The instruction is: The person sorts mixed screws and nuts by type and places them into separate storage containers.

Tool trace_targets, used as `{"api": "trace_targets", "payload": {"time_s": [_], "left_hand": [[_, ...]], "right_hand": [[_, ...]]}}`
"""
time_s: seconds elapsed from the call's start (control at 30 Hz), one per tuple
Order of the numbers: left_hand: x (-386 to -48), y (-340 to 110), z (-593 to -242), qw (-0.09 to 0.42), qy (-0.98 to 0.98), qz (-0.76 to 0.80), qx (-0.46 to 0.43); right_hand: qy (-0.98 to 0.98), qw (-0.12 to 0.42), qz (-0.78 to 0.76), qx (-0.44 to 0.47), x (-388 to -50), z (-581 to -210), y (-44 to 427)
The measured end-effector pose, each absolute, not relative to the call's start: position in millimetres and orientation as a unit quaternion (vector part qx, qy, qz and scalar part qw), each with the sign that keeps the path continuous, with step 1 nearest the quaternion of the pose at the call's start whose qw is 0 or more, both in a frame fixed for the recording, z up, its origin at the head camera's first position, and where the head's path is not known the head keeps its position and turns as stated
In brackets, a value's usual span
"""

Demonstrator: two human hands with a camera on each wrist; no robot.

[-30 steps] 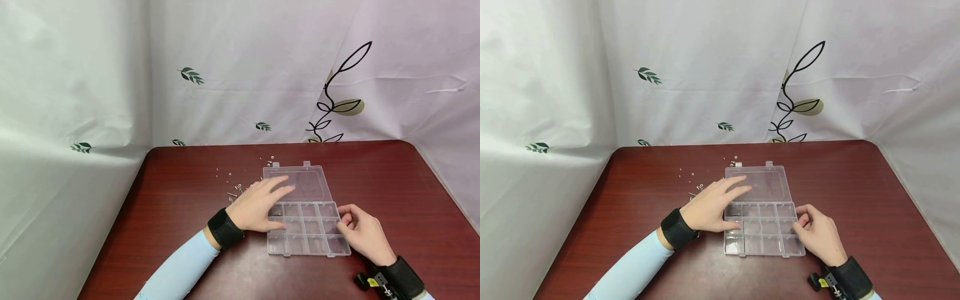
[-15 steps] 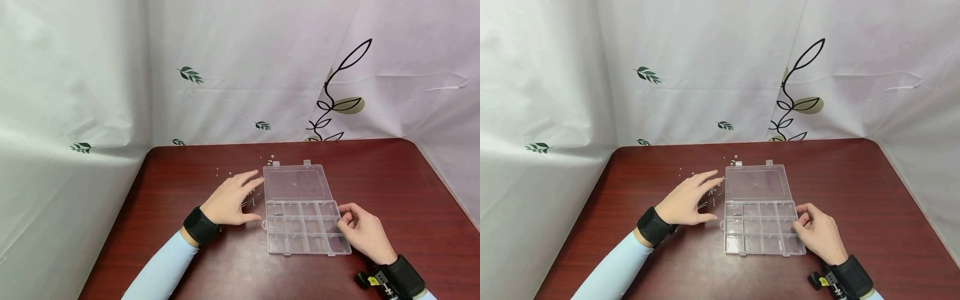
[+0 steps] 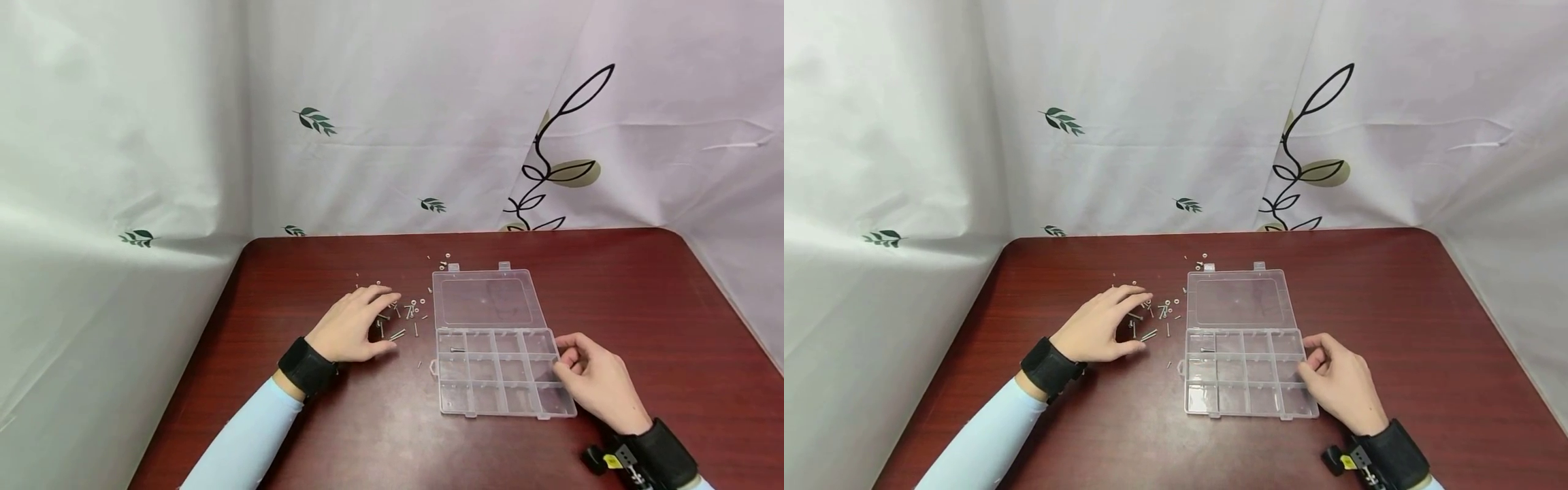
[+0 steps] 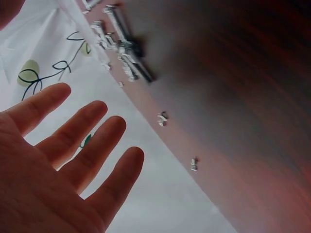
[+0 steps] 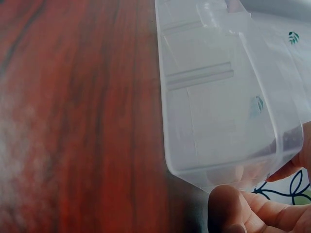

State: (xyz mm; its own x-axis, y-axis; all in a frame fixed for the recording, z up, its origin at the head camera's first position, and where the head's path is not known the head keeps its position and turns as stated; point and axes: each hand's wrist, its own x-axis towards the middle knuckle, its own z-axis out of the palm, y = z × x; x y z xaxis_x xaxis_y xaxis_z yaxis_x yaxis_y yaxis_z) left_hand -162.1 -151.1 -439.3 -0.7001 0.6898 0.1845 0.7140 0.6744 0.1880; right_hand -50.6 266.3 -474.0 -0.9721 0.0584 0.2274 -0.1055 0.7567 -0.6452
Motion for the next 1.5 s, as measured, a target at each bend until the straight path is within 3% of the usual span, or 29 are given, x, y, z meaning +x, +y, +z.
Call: {"api": "trace_targets", "payload": {"time_s": [0.5, 1.0, 1.5], "left_hand": [[-176.4, -138.2, -445.5, 0.091, -0.913, -0.04, -0.395], [-185.7, -136.3, -450.9, 0.093, -0.906, -0.01, -0.413], [-176.3, -122.8, -443.4, 0.111, -0.896, -0.074, -0.424]], "right_hand": [[-0.93, 0.12, 0.346, 0.014, -49.9, -473.0, 266.0], [-0.93, 0.124, 0.347, 0.018, -50.5, -475.0, 266.5], [-0.929, 0.124, 0.348, 0.02, -49.3, -473.2, 265.1]]}}
